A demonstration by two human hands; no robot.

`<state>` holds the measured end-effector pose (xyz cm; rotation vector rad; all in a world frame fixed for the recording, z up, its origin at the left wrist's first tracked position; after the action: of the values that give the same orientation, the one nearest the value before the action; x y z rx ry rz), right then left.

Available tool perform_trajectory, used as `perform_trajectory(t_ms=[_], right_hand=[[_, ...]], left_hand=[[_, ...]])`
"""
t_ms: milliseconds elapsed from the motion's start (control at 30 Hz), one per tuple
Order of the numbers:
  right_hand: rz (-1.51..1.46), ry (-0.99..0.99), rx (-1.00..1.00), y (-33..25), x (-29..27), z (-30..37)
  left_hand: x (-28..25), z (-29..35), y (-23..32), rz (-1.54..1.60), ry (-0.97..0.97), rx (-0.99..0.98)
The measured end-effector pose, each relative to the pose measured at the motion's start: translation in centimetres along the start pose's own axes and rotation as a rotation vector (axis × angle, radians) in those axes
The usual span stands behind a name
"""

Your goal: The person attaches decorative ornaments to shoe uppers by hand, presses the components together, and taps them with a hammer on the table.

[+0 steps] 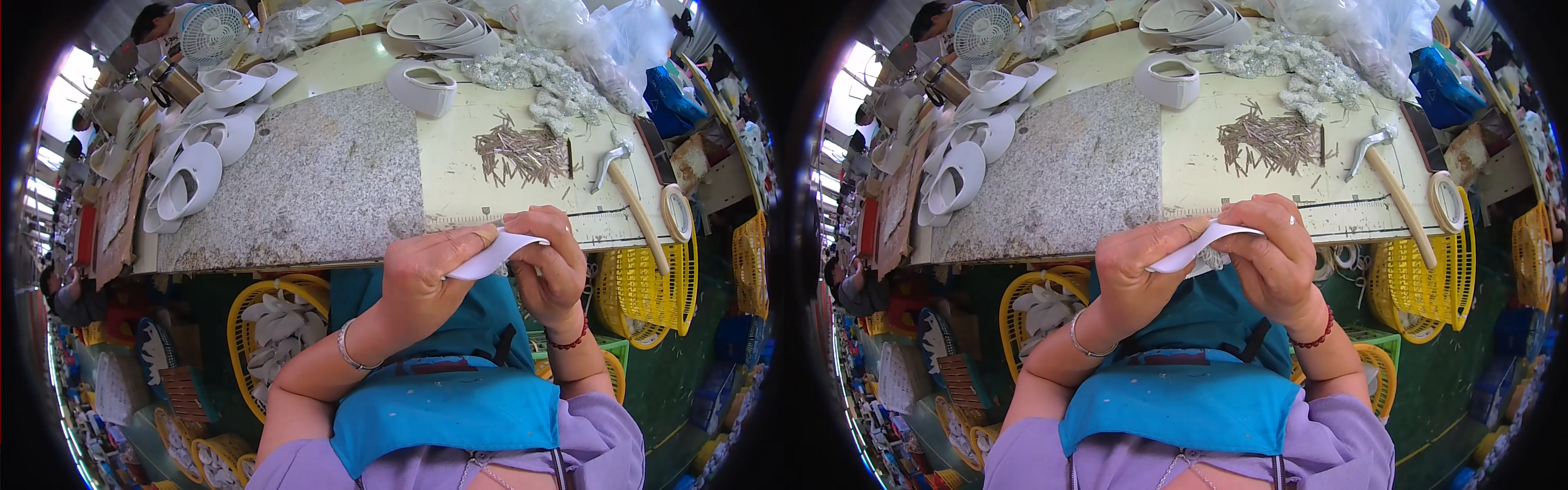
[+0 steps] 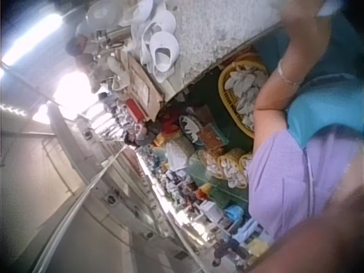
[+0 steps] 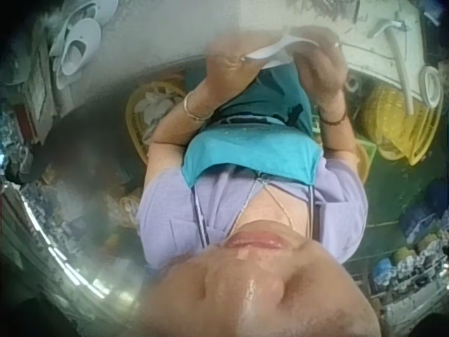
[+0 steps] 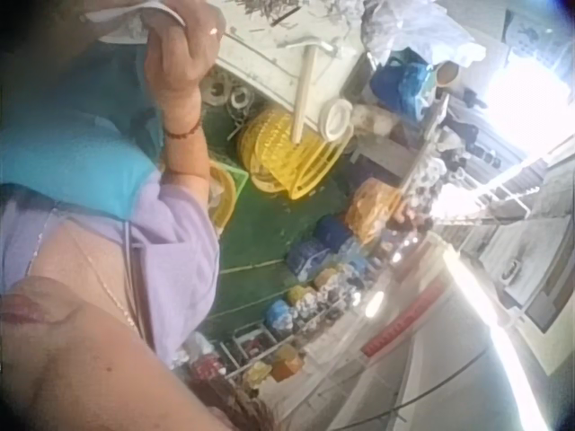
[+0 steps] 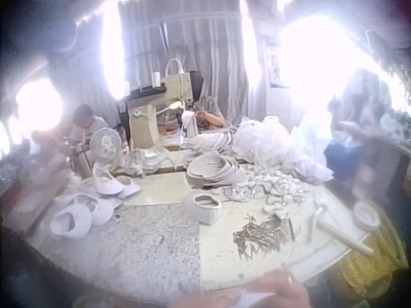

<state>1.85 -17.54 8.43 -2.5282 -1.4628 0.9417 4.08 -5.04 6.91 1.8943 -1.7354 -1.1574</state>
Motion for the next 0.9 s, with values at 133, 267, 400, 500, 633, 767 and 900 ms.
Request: perform_trajectory(t_ms=[133,267,400,500,633,767,900], right_hand=[[0.086,0.009,-0.073,-1.1,-0.1,0.2],[0.151,-0.004,-0.121,-2.1,-0.2,0.5],[0.169,-0.002,-0.151,-2.4,-0.1,0.3],[0.125,0.005,-0.148,-2.4,-0.1,0.2],[0.049,0.044,-0.048,-1.4,0.0,0.6],[0.029,0.014,0.011,-0.9,0.3,0.5],[-0.251,0.055,0.051,-0.6,-0.1,0.7]], left_hand=[[-0.1,0.3,0.3,-0.014,0.025,0.065],[-0.3,0.4,1.2,-0.053,0.043,0.154],[-0.6,0.3,1.3,-0.055,0.067,0.143],[-0.8,0.0,1.7,-0.125,0.021,0.092],[-0.8,-0.7,1.6,-0.066,0.038,0.120],[-0.7,-0.8,0.8,0.050,-0.009,0.047],[-0.5,-0.9,0.8,0.077,-0.063,0.027]])
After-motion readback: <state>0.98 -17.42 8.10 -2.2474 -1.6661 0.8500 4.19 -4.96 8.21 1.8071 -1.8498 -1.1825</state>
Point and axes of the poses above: each hand's wrist, its own z-axis away from the middle knuckle, its own x-axis out of the palm, y = z × x, the point moved 10 cm from there along -z, towards the middle knuckle, and after that the axes turned 4 degrees about z, right-handed, at the moved point
